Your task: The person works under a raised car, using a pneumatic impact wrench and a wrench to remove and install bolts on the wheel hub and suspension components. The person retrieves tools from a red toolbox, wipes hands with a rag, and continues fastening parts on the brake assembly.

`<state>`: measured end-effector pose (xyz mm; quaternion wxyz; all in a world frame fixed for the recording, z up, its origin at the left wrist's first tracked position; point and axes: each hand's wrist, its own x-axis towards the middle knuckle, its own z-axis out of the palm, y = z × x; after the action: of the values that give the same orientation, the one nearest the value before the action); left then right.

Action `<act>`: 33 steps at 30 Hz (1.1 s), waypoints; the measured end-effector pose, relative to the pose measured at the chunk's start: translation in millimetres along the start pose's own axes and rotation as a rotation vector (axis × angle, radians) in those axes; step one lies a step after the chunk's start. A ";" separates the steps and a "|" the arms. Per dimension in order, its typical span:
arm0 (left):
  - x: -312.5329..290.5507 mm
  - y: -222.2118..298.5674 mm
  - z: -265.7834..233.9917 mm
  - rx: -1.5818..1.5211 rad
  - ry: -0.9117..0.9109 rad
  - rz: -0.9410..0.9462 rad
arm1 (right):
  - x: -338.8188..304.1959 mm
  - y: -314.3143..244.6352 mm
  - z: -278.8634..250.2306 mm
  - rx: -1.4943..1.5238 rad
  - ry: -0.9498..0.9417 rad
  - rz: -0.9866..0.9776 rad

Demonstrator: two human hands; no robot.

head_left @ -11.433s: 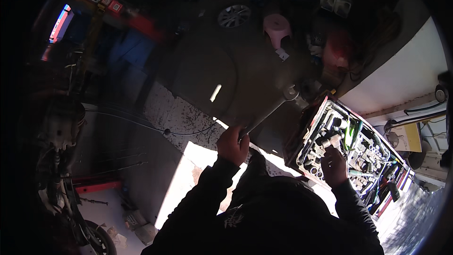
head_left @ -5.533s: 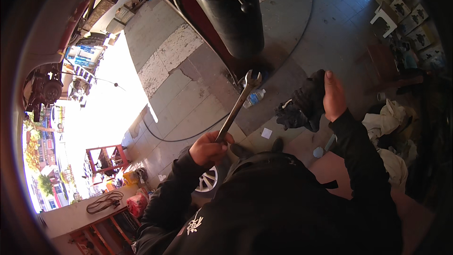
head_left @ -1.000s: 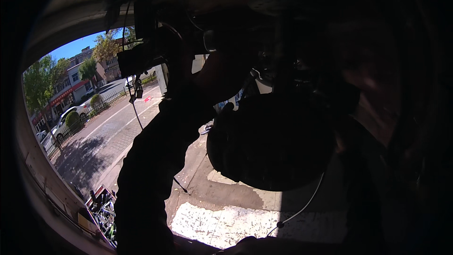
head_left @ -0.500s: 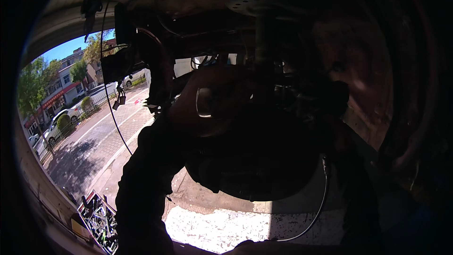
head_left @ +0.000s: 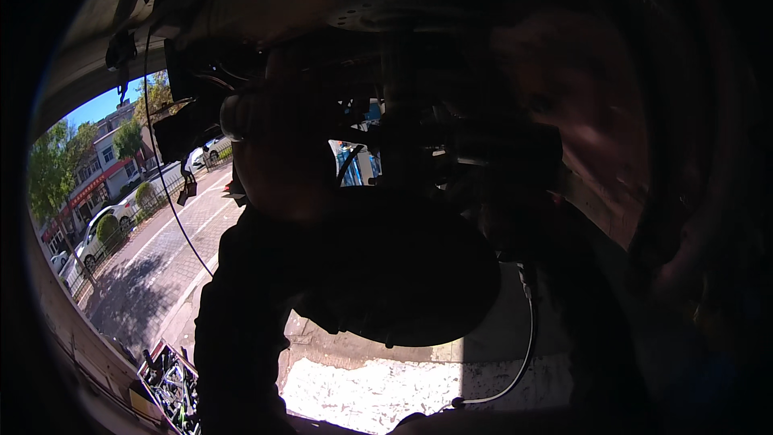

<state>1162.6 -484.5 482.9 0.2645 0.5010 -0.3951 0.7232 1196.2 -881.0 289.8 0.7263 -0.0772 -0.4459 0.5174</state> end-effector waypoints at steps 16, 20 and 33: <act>-7.5 36.0 -22.2 -0.235 -0.102 -0.335 | 52.6 25.0 60.7 -0.034 0.156 -0.030; -19.0 15.2 -21.2 0.240 -0.140 0.022 | 44.2 19.1 42.6 -0.077 0.038 -0.006; -27.1 -24.7 6.3 -0.483 -0.376 -0.587 | 31.4 21.1 59.8 -0.411 0.332 -0.110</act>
<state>1194.8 -475.8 466.3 0.4922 0.6391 -0.4353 0.3998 1140.4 -866.5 330.9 0.7856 -0.2825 -0.4201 0.3557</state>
